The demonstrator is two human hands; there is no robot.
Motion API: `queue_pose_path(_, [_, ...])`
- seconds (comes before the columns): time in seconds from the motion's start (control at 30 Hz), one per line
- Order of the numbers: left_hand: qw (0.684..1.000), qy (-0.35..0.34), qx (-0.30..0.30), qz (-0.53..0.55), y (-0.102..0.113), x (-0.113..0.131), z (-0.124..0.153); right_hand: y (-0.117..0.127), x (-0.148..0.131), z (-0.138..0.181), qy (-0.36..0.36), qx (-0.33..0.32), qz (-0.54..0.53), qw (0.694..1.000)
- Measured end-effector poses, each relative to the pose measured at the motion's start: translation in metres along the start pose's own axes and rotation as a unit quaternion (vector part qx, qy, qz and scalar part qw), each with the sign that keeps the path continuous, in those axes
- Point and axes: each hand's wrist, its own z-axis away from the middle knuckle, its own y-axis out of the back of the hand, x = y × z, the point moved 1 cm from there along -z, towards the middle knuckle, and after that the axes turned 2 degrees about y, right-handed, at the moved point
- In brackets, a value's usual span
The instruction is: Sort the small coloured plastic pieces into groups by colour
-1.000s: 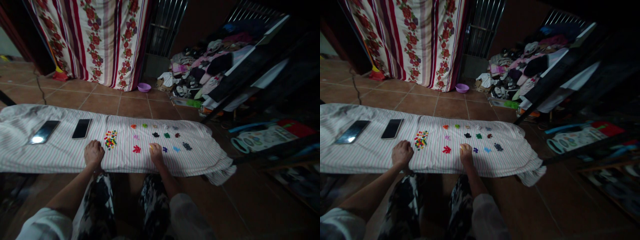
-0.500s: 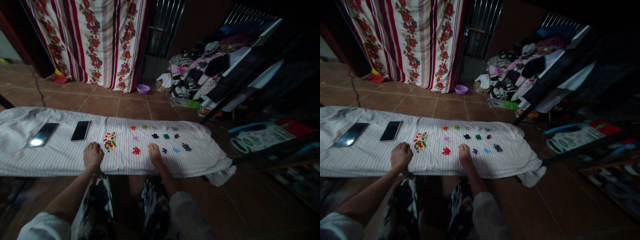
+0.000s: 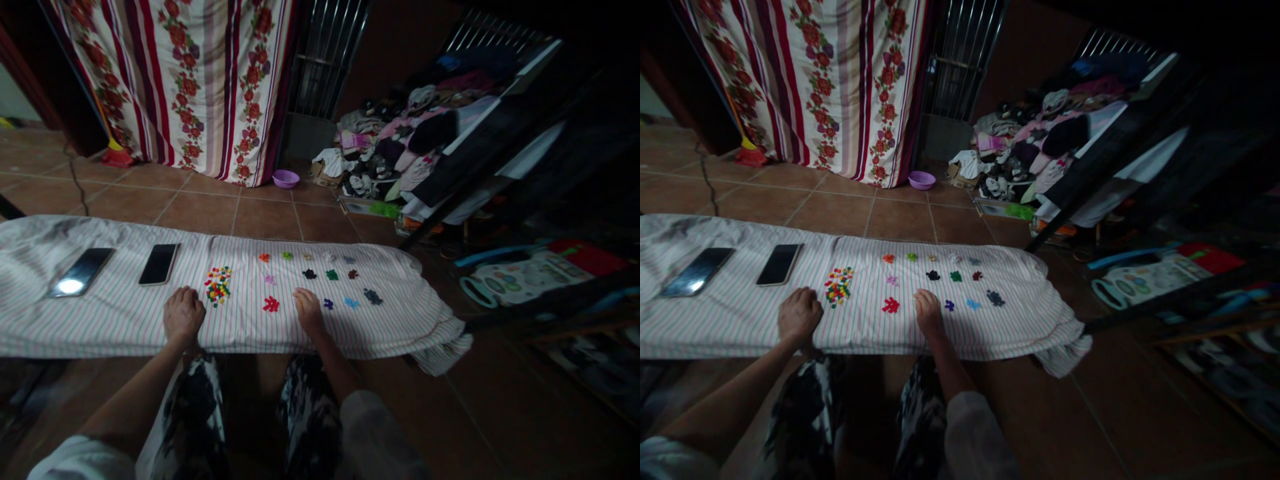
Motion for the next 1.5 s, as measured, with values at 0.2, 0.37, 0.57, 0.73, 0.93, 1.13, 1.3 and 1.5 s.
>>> queue_pose_path(0.2, [1.0, -0.011, -0.004, -0.003, 0.0, -0.001, 0.0, 0.004, 0.004, -0.004, -0.05, 0.041, -0.004, 0.998])
queue_pose_path(0.37, [1.0, -0.012, 0.005, -0.008, -0.001, -0.001, 0.001, 0.01, 0.022, -0.033, -0.085, 0.066, -0.012, 0.994])
queue_pose_path(0.57, [1.0, -0.008, 0.007, -0.024, -0.003, -0.001, 0.001, 0.006, 0.057, -0.076, -0.143, 0.054, 0.032, 0.988])
queue_pose_path(0.73, [1.0, -0.004, 0.013, -0.024, -0.006, -0.003, 0.001, -0.008, 0.078, -0.086, -0.168, 0.041, 0.017, 0.985])
queue_pose_path(0.93, [1.0, 0.006, 0.015, -0.007, -0.007, -0.001, 0.001, -0.016, 0.088, -0.084, -0.163, 0.05, -0.018, 0.985])
queue_pose_path(1.13, [1.0, 0.003, 0.01, -0.008, -0.006, -0.001, 0.001, -0.013, 0.076, -0.082, -0.106, 0.002, -0.046, 0.993])
queue_pose_path(1.3, [1.0, -0.002, 0.011, -0.008, -0.007, -0.002, 0.001, -0.018, 0.062, -0.082, -0.066, -0.038, -0.083, 0.994])
queue_pose_path(1.5, [1.0, -0.006, 0.011, -0.018, -0.007, -0.002, 0.001, -0.025, 0.051, -0.085, -0.011, -0.073, -0.096, 0.993])
